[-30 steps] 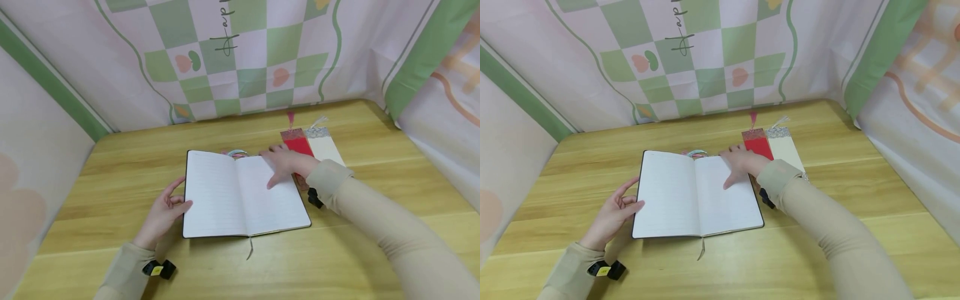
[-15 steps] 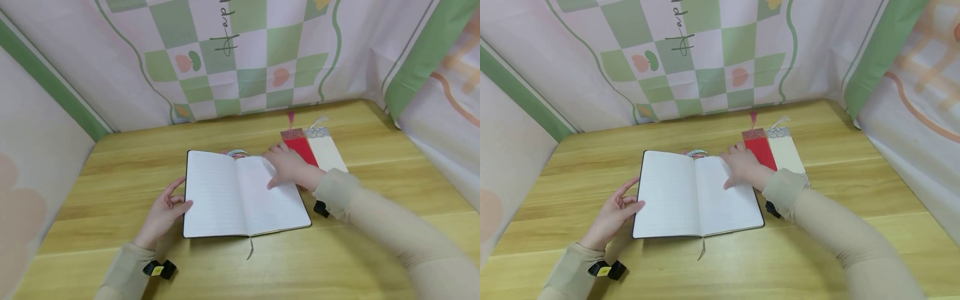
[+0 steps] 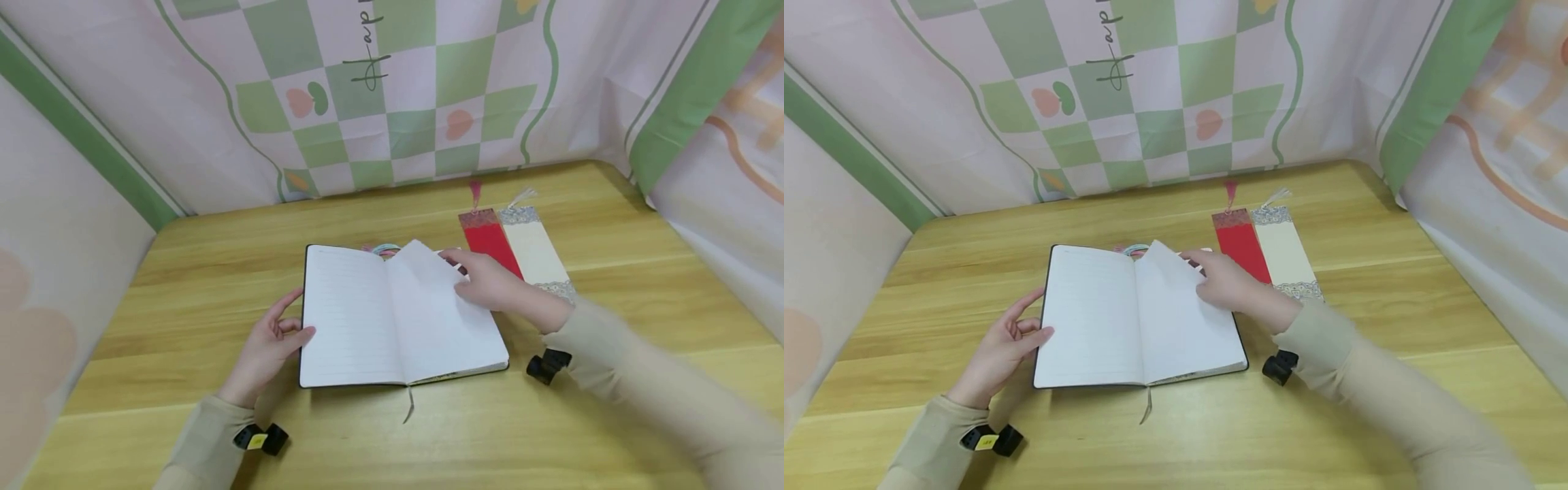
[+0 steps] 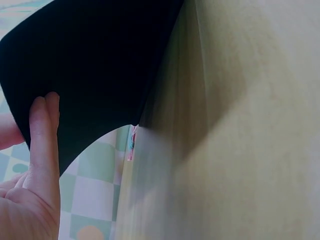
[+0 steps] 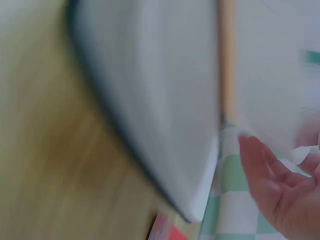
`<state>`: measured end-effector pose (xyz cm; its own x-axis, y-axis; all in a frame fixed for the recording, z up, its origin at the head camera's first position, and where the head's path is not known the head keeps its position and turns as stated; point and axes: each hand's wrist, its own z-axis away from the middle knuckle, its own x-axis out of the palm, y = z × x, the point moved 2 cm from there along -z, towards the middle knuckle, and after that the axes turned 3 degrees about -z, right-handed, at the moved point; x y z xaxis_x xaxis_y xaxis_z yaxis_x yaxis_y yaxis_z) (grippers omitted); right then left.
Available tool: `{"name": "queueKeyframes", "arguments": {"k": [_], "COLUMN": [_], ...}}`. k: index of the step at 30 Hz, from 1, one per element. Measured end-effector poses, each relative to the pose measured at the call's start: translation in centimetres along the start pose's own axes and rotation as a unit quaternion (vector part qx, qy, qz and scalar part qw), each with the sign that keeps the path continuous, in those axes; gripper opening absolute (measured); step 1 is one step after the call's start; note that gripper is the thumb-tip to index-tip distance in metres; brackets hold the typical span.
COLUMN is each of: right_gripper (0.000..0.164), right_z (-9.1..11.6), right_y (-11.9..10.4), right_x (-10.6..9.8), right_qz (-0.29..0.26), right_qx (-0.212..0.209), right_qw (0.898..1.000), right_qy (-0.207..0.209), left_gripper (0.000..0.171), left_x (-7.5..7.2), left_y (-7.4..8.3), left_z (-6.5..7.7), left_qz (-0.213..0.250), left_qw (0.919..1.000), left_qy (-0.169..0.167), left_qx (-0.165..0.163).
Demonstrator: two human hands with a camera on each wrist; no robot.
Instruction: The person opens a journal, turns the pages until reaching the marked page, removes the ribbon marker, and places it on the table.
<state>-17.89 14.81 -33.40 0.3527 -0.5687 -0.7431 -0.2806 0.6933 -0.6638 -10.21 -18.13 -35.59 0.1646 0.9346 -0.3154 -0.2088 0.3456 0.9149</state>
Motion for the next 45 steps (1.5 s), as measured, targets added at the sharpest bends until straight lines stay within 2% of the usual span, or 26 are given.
{"name": "queueKeyframes", "arguments": {"k": [2, 4, 7, 10, 13, 16, 17, 19, 21, 23, 26, 30, 33, 37, 45], "right_gripper": [0.056, 0.059, 0.062, 0.063, 0.062, 0.060, 0.060, 0.059, 0.060, 0.064, 0.068, 0.070, 0.070, 0.070, 0.070], "right_z": [0.3, 0.5, 0.7, 0.9, 0.9, 0.9, 0.9, 1.0, 1.2, 1.4, 1.5, 1.3, 1.0, 0.8, 0.5], "right_y": [0.0, -0.1, -0.5, -1.0, -1.6, -2.5, -2.9, -3.6, -4.4, -5.1, -6.0, -6.9, -7.4, -7.8, -8.1], "right_x": [-0.2, -0.3, -0.3, 0.0, 0.5, 1.4, 1.8, 2.7, 3.6, 4.4, 5.5, 6.4, 7.0, 7.4, 8.7], "right_qz": [-0.077, -0.159, -0.286, -0.344, -0.361, -0.335, -0.312, -0.238, -0.142, -0.049, 0.040, 0.110, 0.138, 0.150, 0.197], "right_qx": [0.011, 0.022, 0.035, 0.037, 0.018, -0.015, -0.029, -0.061, -0.084, -0.097, -0.102, -0.104, -0.100, -0.091, -0.103], "right_qw": [0.997, 0.987, 0.957, 0.937, 0.930, 0.937, 0.944, 0.962, 0.979, 0.988, 0.987, 0.980, 0.974, 0.971, 0.963], "right_qy": [-0.007, -0.019, -0.042, -0.053, -0.069, -0.099, -0.108, -0.117, -0.117, -0.111, -0.116, -0.130, -0.147, -0.160, -0.155], "left_gripper": [0.067, 0.067, 0.067, 0.067, 0.067, 0.067, 0.067, 0.067, 0.066, 0.066, 0.066, 0.066, 0.065, 0.064, 0.061], "left_x": [0.0, 0.0, 0.1, 0.2, 0.2, 0.3, 0.3, 0.3, 0.3, 0.3, 0.3, 0.3, 0.3, 0.3, 0.1], "left_y": [0.0, 0.0, 0.0, 0.0, 0.0, 0.0, 0.1, 0.1, 0.2, 0.2, 0.3, 0.3, 0.4, 0.5, 0.3], "left_z": [0.0, 0.0, -0.1, -0.1, -0.2, -0.2, -0.3, -0.3, -0.4, -0.4, -0.5, -0.4, -0.3, -0.2, 0.2], "left_qz": [0.002, 0.003, 0.008, 0.010, 0.010, 0.010, 0.010, 0.011, 0.015, 0.018, 0.024, 0.033, 0.047, 0.062, 0.064], "left_qw": [1.0000, 1.0000, 1.0000, 0.9999, 0.9999, 0.9999, 0.9999, 0.9999, 0.9999, 0.9998, 0.9996, 0.9993, 0.9986, 0.9974, 0.9974], "left_qy": [-0.001, -0.002, -0.004, -0.005, -0.004, -0.005, -0.005, -0.006, -0.007, -0.007, -0.007, -0.007, -0.012, -0.021, -0.021], "left_qx": [0.000, -0.001, -0.001, -0.002, -0.002, -0.001, 0.000, 0.002, 0.005, 0.008, 0.011, 0.013, 0.020, 0.030, 0.028]}}
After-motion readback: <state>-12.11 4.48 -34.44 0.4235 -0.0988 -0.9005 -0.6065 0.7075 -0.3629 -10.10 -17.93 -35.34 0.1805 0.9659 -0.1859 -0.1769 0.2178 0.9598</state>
